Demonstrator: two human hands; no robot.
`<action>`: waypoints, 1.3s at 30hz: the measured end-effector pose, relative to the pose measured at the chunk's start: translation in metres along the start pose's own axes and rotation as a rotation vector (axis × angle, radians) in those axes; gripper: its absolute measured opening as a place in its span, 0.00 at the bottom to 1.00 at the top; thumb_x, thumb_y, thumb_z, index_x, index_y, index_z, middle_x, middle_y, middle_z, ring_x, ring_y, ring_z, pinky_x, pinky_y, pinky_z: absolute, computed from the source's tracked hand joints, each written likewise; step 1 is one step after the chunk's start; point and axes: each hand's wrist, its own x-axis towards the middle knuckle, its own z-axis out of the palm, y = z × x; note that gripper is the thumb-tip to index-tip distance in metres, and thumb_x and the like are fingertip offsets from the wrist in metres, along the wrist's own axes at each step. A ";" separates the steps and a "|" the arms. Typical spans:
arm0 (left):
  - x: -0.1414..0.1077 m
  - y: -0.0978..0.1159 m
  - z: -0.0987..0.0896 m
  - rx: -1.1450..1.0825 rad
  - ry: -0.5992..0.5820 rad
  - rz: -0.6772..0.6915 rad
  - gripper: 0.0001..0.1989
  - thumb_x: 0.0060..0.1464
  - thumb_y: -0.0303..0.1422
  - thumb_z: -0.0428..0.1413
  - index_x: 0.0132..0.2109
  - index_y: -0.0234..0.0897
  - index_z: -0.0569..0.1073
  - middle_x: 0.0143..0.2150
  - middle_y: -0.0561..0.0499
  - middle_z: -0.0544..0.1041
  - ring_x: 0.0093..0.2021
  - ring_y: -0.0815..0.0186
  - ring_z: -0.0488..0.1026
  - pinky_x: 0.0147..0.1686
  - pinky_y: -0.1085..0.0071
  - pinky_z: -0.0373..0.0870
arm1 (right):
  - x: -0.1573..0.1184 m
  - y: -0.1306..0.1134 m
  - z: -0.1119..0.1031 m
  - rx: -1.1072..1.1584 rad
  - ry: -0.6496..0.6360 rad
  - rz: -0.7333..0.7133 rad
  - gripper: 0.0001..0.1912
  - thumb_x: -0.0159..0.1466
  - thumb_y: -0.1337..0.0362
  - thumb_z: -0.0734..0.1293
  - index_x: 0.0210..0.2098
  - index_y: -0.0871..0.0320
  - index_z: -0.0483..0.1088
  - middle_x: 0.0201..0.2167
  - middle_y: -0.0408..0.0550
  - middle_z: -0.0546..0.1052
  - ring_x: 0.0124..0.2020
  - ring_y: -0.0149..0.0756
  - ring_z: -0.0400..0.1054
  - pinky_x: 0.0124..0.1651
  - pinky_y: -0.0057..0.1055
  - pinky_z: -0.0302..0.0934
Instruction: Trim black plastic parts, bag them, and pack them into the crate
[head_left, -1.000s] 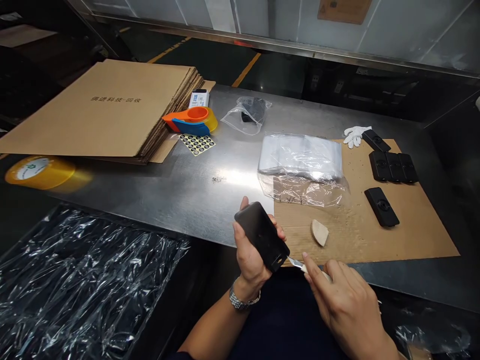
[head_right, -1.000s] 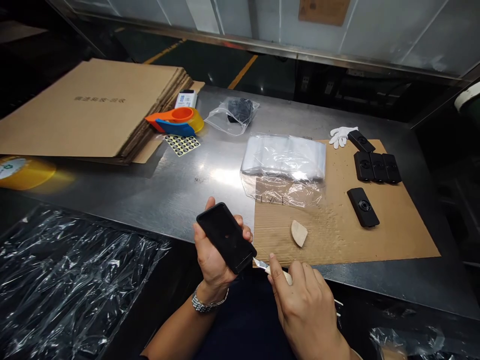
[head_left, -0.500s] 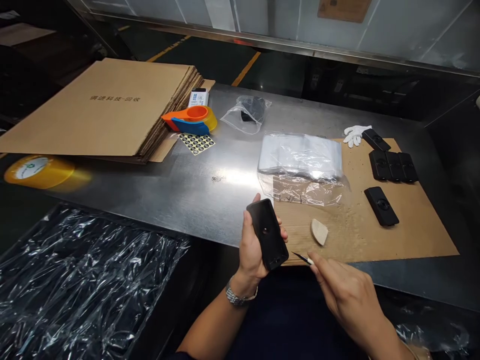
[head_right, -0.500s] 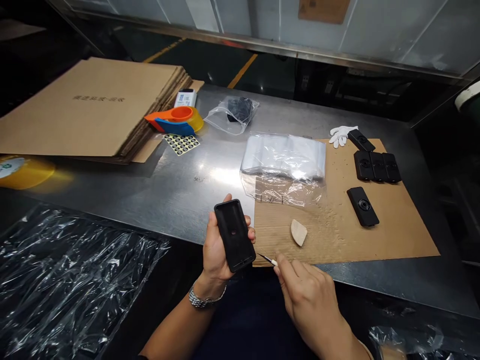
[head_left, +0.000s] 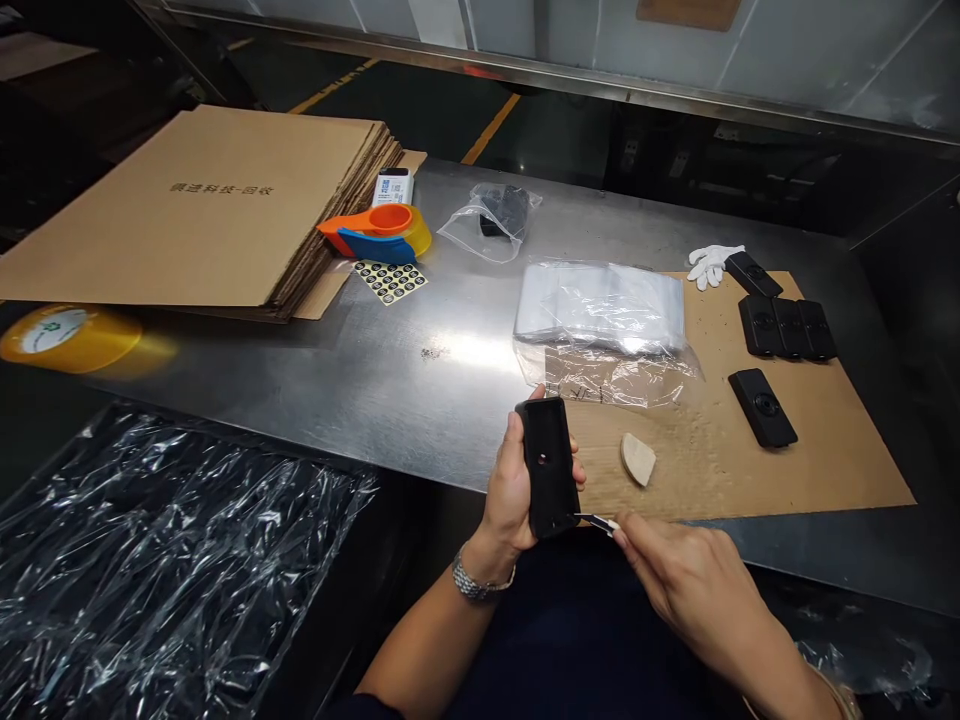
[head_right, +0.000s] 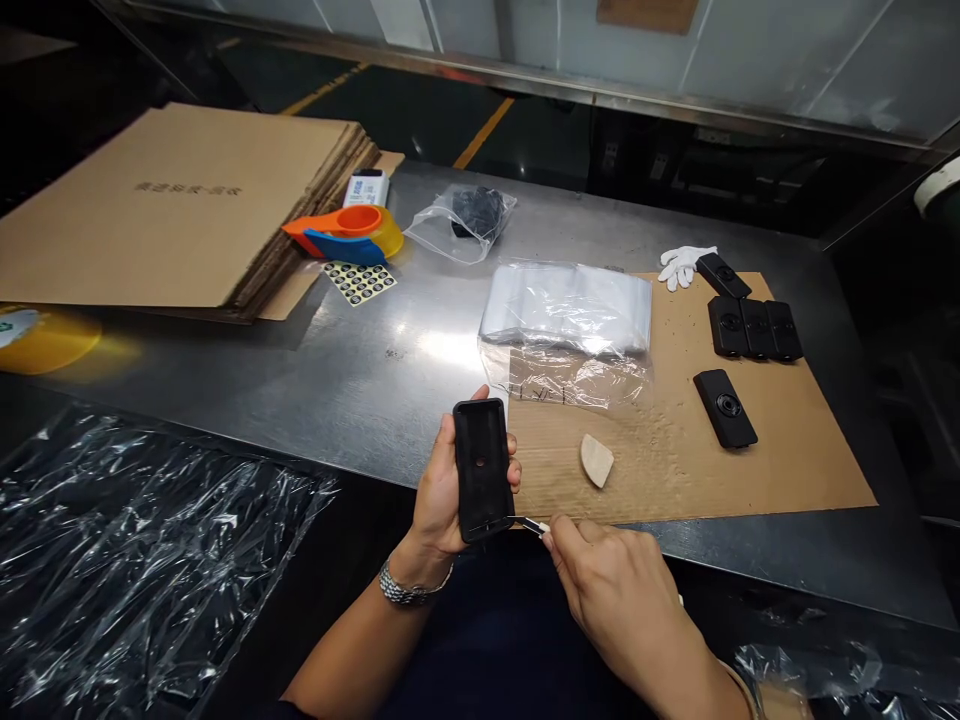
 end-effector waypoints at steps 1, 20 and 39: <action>0.000 -0.001 0.000 0.008 -0.001 0.003 0.29 0.55 0.51 0.44 0.62 0.51 0.52 0.30 0.52 0.70 0.22 0.68 0.71 0.20 0.73 0.69 | 0.000 0.001 0.000 -0.010 -0.012 0.002 0.18 0.69 0.60 0.50 0.26 0.56 0.62 0.15 0.38 0.69 0.15 0.25 0.61 0.22 0.30 0.37; 0.004 -0.007 0.002 -0.011 -0.128 0.231 0.30 0.54 0.52 0.43 0.62 0.52 0.50 0.30 0.53 0.70 0.24 0.68 0.71 0.23 0.71 0.69 | -0.005 0.003 0.033 1.243 -0.672 0.400 0.24 0.65 0.47 0.50 0.32 0.59 0.64 0.13 0.35 0.60 0.11 0.23 0.50 0.15 0.20 0.45; 0.006 -0.029 0.006 -0.109 0.027 -0.492 0.24 0.57 0.47 0.43 0.43 0.31 0.71 0.25 0.46 0.73 0.22 0.67 0.70 0.22 0.74 0.67 | 0.021 -0.004 0.006 0.366 -0.060 -0.094 0.18 0.65 0.55 0.58 0.23 0.58 0.62 0.19 0.41 0.67 0.19 0.27 0.58 0.24 0.25 0.46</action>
